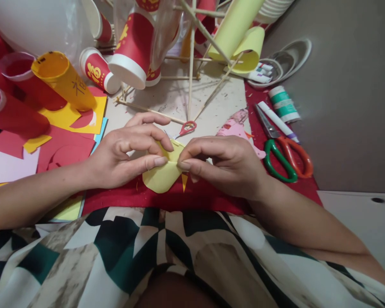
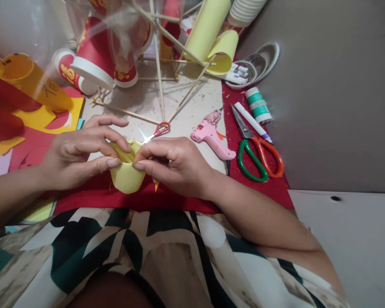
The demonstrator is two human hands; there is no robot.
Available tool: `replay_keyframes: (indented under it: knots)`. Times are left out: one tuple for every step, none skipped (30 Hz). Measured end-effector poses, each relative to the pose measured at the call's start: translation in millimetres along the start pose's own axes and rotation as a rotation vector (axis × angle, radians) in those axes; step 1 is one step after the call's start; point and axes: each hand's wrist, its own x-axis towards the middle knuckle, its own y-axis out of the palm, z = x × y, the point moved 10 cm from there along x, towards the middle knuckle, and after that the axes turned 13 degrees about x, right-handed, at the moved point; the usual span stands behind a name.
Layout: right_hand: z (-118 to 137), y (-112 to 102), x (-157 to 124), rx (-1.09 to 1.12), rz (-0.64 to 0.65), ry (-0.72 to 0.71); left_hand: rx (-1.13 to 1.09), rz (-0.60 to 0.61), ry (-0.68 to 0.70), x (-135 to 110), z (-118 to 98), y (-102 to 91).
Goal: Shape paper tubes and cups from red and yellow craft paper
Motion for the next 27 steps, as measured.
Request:
replay_keyframes:
  knots:
    - [-0.5,0.1,0.0,-0.009,-0.008,-0.005,0.004,-0.009,0.009,-0.3,-1.4,-0.2]
    - [-0.2,0.7,-0.1,-0.019,-0.017,-0.02,0.01,-0.016,0.015,-0.5,-2.7,0.1]
    - [1.4,1.5,-0.5,-0.023,-0.027,-0.046,0.016,-0.022,0.02,-0.8,-4.1,0.8]
    - [3.2,2.8,-0.9,-0.025,-0.031,-0.073,0.023,-0.026,0.023,-1.1,-5.3,1.8]
    - [5.0,4.8,-1.3,-0.024,-0.024,-0.096,0.03,-0.025,0.027,-1.3,-6.4,3.1]
    - [6.3,6.7,-1.6,-0.023,-0.013,-0.111,0.035,-0.022,0.032,-1.5,-7.1,4.3]
    - [7.1,7.6,-1.7,-0.022,-0.005,-0.116,0.036,-0.019,0.037,-1.6,-7.3,5.1]
    - [7.0,7.4,-1.5,-0.016,-0.001,-0.108,0.034,-0.017,0.041,-1.5,-7.1,5.2]
    - [6.4,6.2,-1.2,-0.002,0.001,-0.093,0.031,-0.017,0.041,-1.3,-6.2,4.4]
    - [5.2,4.2,-0.7,0.021,-0.002,-0.071,0.026,-0.017,0.036,-0.9,-4.5,3.0]
    - [4.0,1.6,-0.2,0.053,-0.01,-0.05,0.019,-0.016,0.028,-0.4,-2.7,1.3]
    - [2.3,-0.6,0.2,0.088,-0.017,-0.027,0.011,-0.015,0.02,0.3,-1.2,-0.7]
    - [0.3,-2.0,0.4,0.124,-0.02,-0.004,0.005,-0.01,0.014,0.9,-0.2,-2.2]
    - [-1.9,-2.9,0.6,0.154,-0.024,0.015,0.002,-0.005,0.012,1.5,0.0,-3.4]
    - [-3.4,-3.2,0.6,0.169,-0.028,0.023,0.002,-0.001,0.013,1.8,-0.6,-4.1]
    - [-4.1,-3.0,0.5,0.165,-0.032,0.019,0.008,0.003,0.017,2.0,-1.8,-4.1]
    - [-3.8,-2.4,0.3,0.146,-0.038,0.002,0.018,0.008,0.022,1.9,-3.2,-3.3]
    - [-2.5,-1.5,0.0,0.119,-0.044,-0.026,0.028,0.01,0.024,1.6,-4.5,-2.0]
    - [-0.3,0.0,-0.5,0.092,-0.047,-0.062,0.035,0.008,0.027,1.0,-5.9,-0.6]
    - [2.1,2.2,-1.0,0.071,-0.043,-0.098,0.038,0.003,0.029,0.3,-7.1,0.7]
    - [4.1,4.8,-1.5,0.059,-0.03,-0.124,0.04,0.002,0.031,-0.4,-8.2,2.4]
    - [5.5,6.9,-1.9,0.054,-0.018,-0.142,0.04,0.0,0.035,-1.1,-9.2,3.6]
    - [6.5,8.2,-2.1,0.049,-0.006,-0.15,0.041,-0.001,0.04,-1.7,-10.1,4.4]
    - [7.1,8.5,-2.2,0.044,0.0,-0.15,0.043,0.0,0.043,-2.2,-10.5,4.8]
    - [7.5,7.8,-2.2,0.04,0.004,-0.146,0.048,0.002,0.043,-2.5,-10.3,4.8]
    - [7.6,6.8,-2.1,0.039,0.008,-0.139,0.055,0.001,0.042,-2.8,-9.8,4.1]
    - [7.5,5.7,-2.0,0.039,0.012,-0.131,0.059,-0.004,0.043,-3.0,-9.6,2.7]
